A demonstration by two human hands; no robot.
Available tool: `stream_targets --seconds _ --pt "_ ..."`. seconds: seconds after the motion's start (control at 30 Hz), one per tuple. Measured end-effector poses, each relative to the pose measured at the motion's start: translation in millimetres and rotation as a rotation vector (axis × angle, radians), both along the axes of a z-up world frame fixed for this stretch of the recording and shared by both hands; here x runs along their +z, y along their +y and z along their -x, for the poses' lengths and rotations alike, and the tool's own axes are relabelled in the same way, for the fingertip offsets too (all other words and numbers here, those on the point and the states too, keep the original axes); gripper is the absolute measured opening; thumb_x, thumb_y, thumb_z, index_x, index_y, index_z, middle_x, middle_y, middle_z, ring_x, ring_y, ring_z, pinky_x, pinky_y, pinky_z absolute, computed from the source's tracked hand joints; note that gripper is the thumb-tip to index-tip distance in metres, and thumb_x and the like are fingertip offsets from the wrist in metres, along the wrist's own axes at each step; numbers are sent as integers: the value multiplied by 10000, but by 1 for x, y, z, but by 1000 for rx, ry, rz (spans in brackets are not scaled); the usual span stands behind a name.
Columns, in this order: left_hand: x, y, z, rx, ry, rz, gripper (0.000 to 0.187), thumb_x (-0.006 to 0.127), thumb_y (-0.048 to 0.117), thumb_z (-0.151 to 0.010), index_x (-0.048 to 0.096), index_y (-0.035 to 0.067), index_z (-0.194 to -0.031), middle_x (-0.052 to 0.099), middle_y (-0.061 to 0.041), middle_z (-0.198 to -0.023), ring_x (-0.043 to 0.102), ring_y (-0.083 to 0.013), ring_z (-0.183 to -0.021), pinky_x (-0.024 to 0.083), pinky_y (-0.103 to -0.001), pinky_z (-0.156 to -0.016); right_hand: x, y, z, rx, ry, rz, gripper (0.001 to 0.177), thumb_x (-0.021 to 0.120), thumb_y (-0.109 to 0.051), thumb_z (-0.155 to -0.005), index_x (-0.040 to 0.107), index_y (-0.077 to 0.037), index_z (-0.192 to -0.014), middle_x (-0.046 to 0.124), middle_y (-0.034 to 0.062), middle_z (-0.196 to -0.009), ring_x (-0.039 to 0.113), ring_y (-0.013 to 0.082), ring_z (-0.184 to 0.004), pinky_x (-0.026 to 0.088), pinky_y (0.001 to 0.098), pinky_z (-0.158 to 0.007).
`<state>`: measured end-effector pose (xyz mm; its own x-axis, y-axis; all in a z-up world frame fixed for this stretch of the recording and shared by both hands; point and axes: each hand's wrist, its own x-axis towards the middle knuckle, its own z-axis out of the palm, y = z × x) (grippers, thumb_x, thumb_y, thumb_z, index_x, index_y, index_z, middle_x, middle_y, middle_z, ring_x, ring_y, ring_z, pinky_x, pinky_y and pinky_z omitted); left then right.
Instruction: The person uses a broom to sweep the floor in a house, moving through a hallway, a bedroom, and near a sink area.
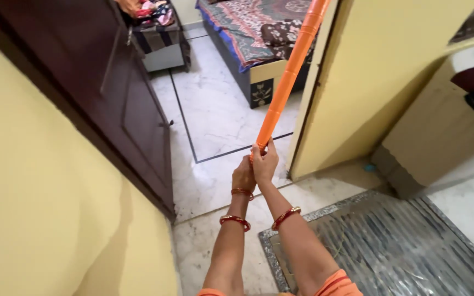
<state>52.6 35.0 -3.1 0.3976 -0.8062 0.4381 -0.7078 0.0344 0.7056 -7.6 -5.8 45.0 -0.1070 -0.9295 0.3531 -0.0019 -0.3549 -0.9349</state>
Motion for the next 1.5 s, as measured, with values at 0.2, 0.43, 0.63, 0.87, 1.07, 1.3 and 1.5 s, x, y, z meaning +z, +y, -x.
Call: stream_targets --seconds 0.2,0.43,0.63,0.87,1.07,1.3,1.5 --pt "10 46 -50 61 105 -182 279 602 324 -970 576 120 -1159 749 -161 -952 701 -410 -847 556 -499 -716 -2 37 -50 88 -33 -63 459 688 -145 -933 568 -3 -1353 717 103 -908 711 157 -701 574 306 -623" --pt "-8 83 -77 190 180 -127 303 616 332 -955 598 115 -1166 746 -163 -969 704 -404 -866 558 -487 -724 -7 72 -86 224 16 -112 419 681 -162 -941 588 -3 -1317 718 107 -895 710 156 -709 579 308 -621" --pt "-26 64 -75 287 256 88 283 627 310 -962 628 76 -1121 752 -150 -941 725 -354 -832 570 -437 -699 -9 54 -101 281 171 -61 438 721 -205 -914 619 3 -1285 718 130 -865 698 212 -721 558 358 -674" --pt "-28 -7 -64 384 365 -99 273 615 286 -994 617 27 -1082 750 -157 -969 734 -323 -866 575 -421 -719 -25 -19 -104 221 402 -28 509 774 -308 -834 650 -58 -1259 750 143 -916 721 277 -776 551 391 -725" --pt "-10 -81 -70 261 472 29 314 573 289 -976 610 49 -1176 741 -158 -1055 728 -325 -933 569 -430 -767 -50 -108 -106 230 516 -55 531 753 -402 -825 671 -82 -1241 761 128 -960 727 287 -847 557 393 -769" --pt "-26 -159 -76 247 557 -44 401 607 336 -933 591 19 -1179 730 -216 -992 740 -379 -916 581 -467 -764 -81 -203 -112 349 350 -227 441 669 -432 -905 687 -74 -1163 748 74 -940 721 225 -814 555 359 -762" --pt "-62 -237 -102 245 416 -124 350 599 312 -950 597 1 -1109 724 -251 -949 708 -427 -908 543 -504 -778 -115 -286 -131 327 439 -352 366 657 -421 -918 724 -70 -995 725 96 -828 671 221 -744 514 372 -722"
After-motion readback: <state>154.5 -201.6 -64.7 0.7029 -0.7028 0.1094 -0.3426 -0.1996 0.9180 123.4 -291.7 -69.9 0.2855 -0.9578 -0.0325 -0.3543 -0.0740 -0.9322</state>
